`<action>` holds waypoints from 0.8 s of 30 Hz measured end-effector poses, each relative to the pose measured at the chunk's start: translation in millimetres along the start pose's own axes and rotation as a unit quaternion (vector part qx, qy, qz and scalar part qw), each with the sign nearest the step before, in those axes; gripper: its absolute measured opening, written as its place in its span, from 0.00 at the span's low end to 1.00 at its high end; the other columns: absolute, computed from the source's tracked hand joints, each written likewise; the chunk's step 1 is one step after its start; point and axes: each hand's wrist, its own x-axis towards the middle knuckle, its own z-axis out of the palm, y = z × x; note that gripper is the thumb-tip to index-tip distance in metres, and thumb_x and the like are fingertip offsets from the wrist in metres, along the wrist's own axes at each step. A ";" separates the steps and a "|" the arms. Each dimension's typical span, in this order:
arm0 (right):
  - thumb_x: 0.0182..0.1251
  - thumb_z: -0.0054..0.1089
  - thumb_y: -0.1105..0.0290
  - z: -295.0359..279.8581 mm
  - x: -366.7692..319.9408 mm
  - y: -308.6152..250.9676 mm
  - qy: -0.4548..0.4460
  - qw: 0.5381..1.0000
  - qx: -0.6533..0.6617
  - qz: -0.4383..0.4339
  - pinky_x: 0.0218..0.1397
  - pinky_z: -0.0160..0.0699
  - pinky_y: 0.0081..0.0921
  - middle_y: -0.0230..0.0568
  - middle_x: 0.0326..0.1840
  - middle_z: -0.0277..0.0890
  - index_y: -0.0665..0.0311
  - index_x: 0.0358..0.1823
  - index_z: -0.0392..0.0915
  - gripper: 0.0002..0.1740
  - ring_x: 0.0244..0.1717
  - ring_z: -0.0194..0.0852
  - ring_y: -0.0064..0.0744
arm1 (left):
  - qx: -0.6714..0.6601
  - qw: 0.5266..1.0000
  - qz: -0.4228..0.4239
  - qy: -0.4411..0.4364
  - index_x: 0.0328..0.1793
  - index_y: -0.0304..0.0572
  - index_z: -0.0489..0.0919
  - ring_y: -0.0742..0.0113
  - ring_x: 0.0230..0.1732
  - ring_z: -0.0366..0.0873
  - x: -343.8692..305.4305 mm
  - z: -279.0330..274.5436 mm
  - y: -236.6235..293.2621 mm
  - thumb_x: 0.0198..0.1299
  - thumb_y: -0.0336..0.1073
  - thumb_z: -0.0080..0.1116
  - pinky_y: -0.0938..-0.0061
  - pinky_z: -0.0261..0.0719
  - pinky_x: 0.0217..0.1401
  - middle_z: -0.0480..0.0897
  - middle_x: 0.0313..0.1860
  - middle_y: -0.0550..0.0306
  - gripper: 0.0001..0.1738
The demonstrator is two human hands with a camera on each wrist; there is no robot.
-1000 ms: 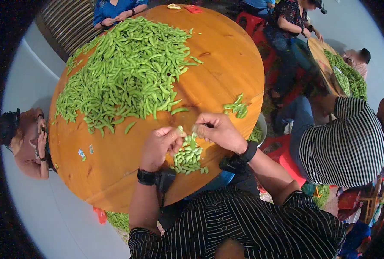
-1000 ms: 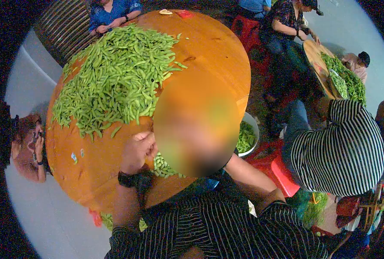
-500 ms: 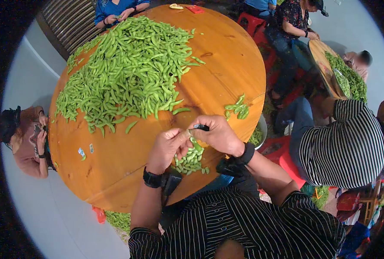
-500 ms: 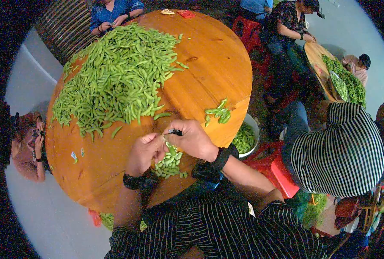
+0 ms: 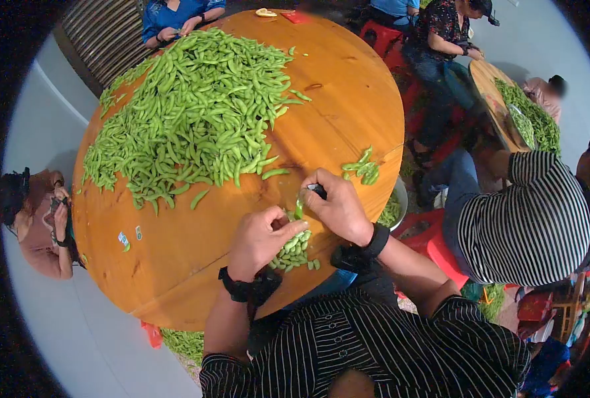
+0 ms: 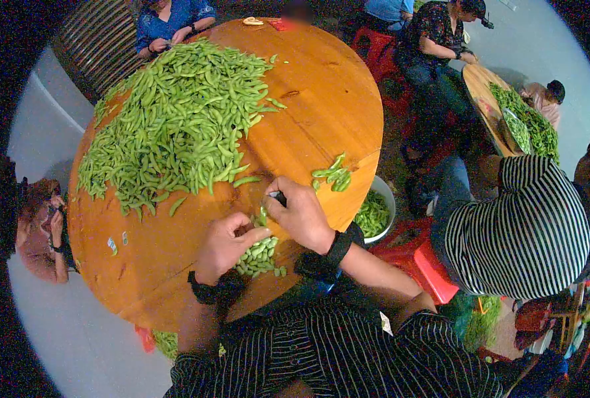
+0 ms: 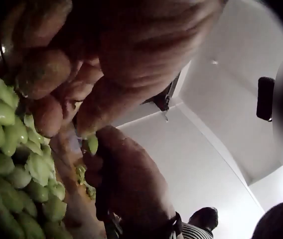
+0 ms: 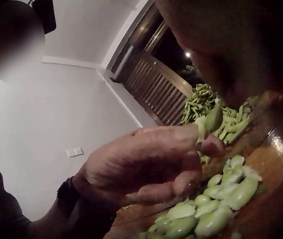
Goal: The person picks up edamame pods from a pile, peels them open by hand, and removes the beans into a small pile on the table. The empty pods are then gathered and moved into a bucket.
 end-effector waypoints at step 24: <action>0.57 0.61 0.72 10.7 -13.2 0.1 0.007 0.998 0.052 -0.045 0.34 0.74 0.33 0.46 0.28 0.74 0.64 0.35 0.71 0.08 0.31 0.77 0.40 | -0.100 0.994 -0.007 0.044 0.26 0.37 0.69 0.77 0.21 0.68 7.2 14.2 -13.0 0.48 0.27 0.67 0.80 0.68 0.26 0.71 0.19 0.63 0.14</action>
